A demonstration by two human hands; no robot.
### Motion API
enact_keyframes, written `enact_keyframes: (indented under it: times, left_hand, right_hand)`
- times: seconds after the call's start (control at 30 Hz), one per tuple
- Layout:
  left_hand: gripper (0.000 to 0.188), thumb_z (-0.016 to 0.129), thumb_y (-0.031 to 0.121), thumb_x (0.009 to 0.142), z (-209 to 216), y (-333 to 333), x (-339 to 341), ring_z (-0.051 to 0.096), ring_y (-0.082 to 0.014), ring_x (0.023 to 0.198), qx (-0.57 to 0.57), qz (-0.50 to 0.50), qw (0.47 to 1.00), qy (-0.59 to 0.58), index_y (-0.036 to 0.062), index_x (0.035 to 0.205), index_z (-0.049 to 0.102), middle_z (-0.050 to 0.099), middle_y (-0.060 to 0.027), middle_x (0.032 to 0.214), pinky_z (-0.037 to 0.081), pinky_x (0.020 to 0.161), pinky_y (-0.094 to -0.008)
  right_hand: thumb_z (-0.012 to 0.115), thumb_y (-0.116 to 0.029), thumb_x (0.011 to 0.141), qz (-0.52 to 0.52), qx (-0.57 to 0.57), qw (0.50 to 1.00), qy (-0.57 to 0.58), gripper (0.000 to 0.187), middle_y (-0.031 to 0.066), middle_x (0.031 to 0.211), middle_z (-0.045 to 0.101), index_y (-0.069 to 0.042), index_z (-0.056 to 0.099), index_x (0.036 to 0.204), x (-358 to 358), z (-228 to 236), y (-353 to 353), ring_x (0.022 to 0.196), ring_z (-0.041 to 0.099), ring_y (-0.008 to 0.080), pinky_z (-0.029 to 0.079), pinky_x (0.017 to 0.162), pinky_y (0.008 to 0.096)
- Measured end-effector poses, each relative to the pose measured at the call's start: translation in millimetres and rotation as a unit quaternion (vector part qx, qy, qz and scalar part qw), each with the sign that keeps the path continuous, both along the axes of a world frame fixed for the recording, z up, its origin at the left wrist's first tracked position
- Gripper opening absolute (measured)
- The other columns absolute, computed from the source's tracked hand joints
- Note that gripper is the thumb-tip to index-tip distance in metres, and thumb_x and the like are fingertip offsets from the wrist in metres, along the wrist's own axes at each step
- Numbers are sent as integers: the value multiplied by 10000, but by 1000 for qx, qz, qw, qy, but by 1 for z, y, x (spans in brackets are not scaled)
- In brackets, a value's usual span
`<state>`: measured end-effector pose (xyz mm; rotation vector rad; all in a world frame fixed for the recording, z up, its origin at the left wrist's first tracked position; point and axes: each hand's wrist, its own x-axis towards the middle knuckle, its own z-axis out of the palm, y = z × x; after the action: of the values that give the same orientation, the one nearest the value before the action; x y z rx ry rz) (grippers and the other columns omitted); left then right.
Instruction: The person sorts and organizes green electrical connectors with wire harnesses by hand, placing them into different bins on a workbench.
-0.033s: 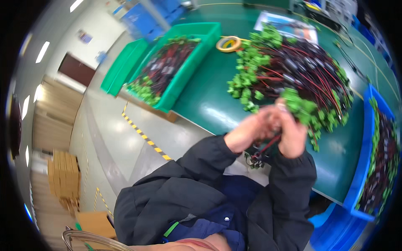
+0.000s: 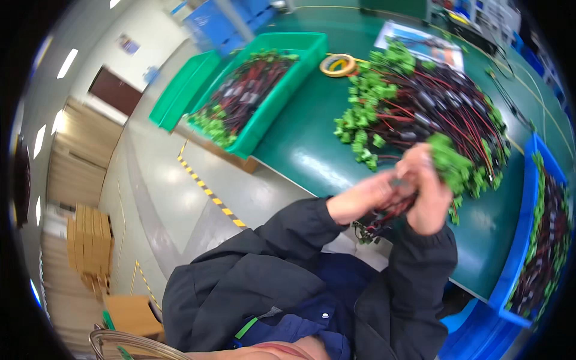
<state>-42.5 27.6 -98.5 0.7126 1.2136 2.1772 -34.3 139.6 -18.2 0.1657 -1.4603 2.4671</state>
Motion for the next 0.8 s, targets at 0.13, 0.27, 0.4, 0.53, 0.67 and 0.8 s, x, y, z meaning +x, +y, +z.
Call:
enact_keyframes:
  times: [0.13,0.27,0.4,0.53,0.67,0.8]
  left_hand:
    - [542,569,177,795,30,-23,25,541,-119,614,2,-192,976,-105,34,1227,273,534,-55,741,457,582,-253]
    - [387,515,230,839,51,-39,38,263,-30,412,3,-251,958,-142,51,1136,344,296,54,549,228,373,-184]
    - [262,427,283,884,91,-97,20,253,-19,427,-110,-66,985,-120,36,961,467,285,69,550,205,373,-168]
    - [255,424,284,886,175,-155,-10,260,-20,424,-184,143,972,-18,33,885,471,302,62,545,209,366,-172]
    - [235,424,284,887,212,-224,-63,240,-24,406,-231,267,935,26,53,872,463,291,65,528,185,354,-180]
    - [323,443,382,859,190,-305,-120,324,-56,397,-517,295,802,48,71,795,498,357,49,520,244,349,-209]
  right_hand:
    - [400,-117,881,79,-205,969,110,160,-1,665,348,-69,368,732,-4,33,10,521,335,73,294,467,197]
    - [432,-142,877,171,-188,962,104,146,5,731,382,-38,394,973,-28,21,35,593,360,65,336,543,206]
    - [523,-260,805,227,-28,973,25,609,170,1287,329,-26,233,1287,-21,24,4,1092,421,226,368,886,333]
    - [556,-220,768,382,140,913,0,653,216,1076,510,47,233,1268,-12,20,-2,915,545,254,418,815,344]
    - [514,-156,798,408,165,898,-17,478,197,952,575,58,361,1197,-12,8,6,831,579,240,433,786,336]
    - [482,-161,823,374,153,914,-42,399,167,906,587,52,410,1152,-13,0,27,794,577,198,450,749,314]
